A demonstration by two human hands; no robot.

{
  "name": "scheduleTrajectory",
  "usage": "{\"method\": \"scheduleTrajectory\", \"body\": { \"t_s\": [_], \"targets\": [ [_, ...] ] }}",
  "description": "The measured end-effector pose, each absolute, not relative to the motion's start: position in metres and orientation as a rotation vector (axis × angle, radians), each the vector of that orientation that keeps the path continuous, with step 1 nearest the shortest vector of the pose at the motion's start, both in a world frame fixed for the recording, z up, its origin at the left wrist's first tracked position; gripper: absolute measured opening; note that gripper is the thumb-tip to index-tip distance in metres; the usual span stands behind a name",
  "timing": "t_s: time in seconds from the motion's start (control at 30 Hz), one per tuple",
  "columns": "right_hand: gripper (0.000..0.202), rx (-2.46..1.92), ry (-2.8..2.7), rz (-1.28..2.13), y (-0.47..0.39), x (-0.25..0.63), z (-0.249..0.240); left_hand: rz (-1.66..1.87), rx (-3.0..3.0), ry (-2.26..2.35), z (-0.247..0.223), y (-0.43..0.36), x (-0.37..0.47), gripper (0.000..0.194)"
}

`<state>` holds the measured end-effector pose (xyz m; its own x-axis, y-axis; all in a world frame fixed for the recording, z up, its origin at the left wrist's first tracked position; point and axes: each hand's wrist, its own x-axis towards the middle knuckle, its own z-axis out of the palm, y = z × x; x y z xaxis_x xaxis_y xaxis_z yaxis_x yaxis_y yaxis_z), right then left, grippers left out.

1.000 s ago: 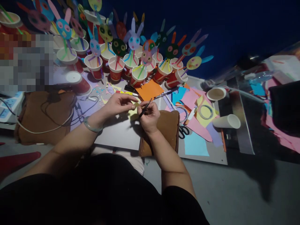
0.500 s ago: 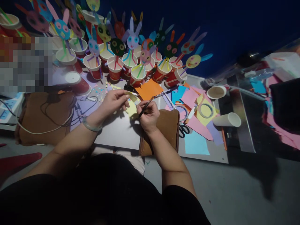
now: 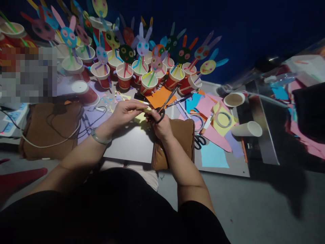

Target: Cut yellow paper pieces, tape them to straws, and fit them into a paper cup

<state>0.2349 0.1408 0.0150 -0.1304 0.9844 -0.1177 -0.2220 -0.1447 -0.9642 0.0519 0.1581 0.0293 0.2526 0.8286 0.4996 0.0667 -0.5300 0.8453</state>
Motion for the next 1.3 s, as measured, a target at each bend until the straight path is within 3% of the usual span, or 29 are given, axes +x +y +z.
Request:
{"method": "scheduleTrajectory", "body": {
  "t_s": [0.07,0.17,0.4,0.5,0.6,0.9,1.07,1.3],
  "targets": [
    [0.047,-1.079,-1.068,1.532,0.141,0.235,0.019,1.36,1.928,0.788,0.027,0.159,0.052,0.022],
    [0.037,-1.146,-1.195,1.429,0.139,0.235,0.018,1.487,1.897,0.885,0.028,0.16,0.05,0.026],
    [0.013,-1.447,-1.964,0.678,0.136,0.229,-0.005,1.856,1.294,1.231,0.035,0.163,0.043,0.016],
    [0.017,-1.597,-2.109,0.509,0.138,0.224,-0.007,1.876,1.193,1.29,0.036,0.163,0.043,0.016],
    [0.007,-1.668,-2.152,0.472,0.143,0.222,-0.003,1.929,1.171,1.286,0.036,0.165,0.045,0.018],
    [0.007,-1.67,-1.986,0.602,0.147,0.22,0.012,1.992,1.154,1.123,0.064,0.157,0.051,0.02],
    [0.006,-1.587,-1.667,0.19,0.169,0.29,0.052,2.039,1.229,0.943,0.085,0.131,0.032,0.012],
    [0.002,-2.228,-1.496,0.05,0.194,0.396,0.062,1.812,1.742,0.84,0.113,0.129,-0.032,0.009]
  ]
}}
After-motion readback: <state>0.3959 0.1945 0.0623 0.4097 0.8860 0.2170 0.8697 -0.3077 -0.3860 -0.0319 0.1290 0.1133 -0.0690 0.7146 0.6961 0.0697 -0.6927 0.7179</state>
